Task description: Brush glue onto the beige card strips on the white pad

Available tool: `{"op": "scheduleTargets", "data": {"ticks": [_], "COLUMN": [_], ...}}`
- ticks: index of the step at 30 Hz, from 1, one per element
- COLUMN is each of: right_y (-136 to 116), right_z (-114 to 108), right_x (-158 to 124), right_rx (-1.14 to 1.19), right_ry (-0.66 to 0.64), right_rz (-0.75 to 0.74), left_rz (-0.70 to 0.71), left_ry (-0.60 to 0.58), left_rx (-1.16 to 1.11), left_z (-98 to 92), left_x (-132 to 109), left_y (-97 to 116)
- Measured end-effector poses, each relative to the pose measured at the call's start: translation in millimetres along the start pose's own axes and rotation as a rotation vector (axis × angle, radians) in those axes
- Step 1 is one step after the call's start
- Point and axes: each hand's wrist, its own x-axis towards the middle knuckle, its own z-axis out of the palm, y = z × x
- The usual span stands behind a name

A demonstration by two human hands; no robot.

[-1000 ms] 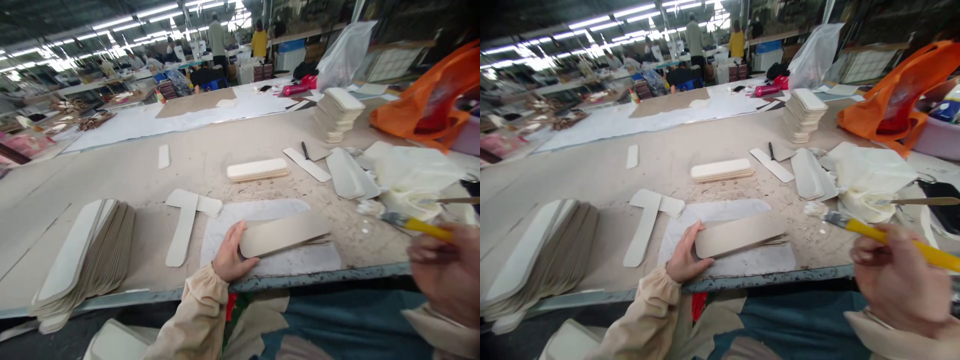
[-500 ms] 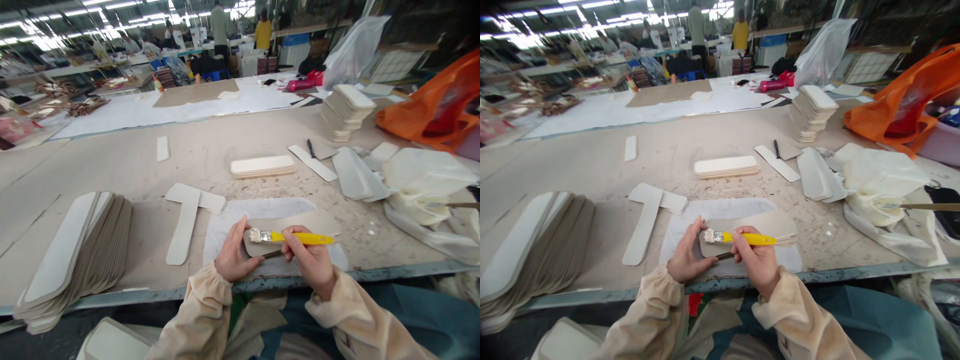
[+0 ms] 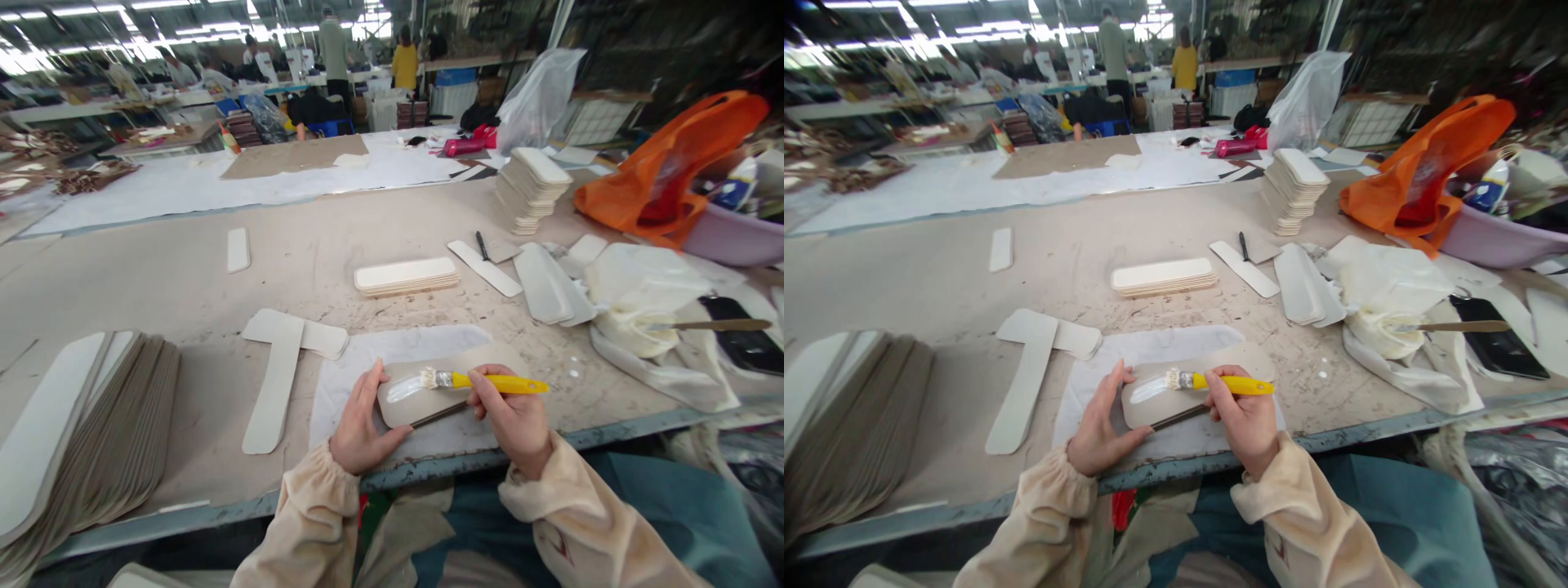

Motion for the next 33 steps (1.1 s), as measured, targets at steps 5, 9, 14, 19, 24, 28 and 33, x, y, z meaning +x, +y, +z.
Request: {"op": "scheduleTargets", "data": {"ticks": [5,9,14,19,24,28,33], "right_y": [3,7,9,3,-7,-7,-4], "right_z": [-30,-52,-71,-66,-25,10,30], "right_x": [10,19,28,20,-4,-19,-27], "right_rx": [-0.036,-0.109,-0.226,-0.181,0.089,0.156,0.132], "right_ry": [0.16,0.27,0.377,0.416,0.136,-0.081,-0.175], "right_rz": [-0.025,-0.049,-0.063,-0.141,-0.081,0.013,0.049], "left_rz": [0.013,0.006,-0.009,0.013,0.023,0.01,0.0], "left_ry": [0.005,-0.008,-0.006,-0.003,-0.005,-0.006,-0.007], "left_rx": [0.045,0.047,0.051,0.065,0.054,0.066,0.069], "left_z": [-0.5,-1.3,-0.8,-0.6,-1.1,-1.5,-1.0], "left_x": [-1,-1,-2,-3,-1,0,0], "left_y": [-1,-2,-4,-2,1,3,3]}}
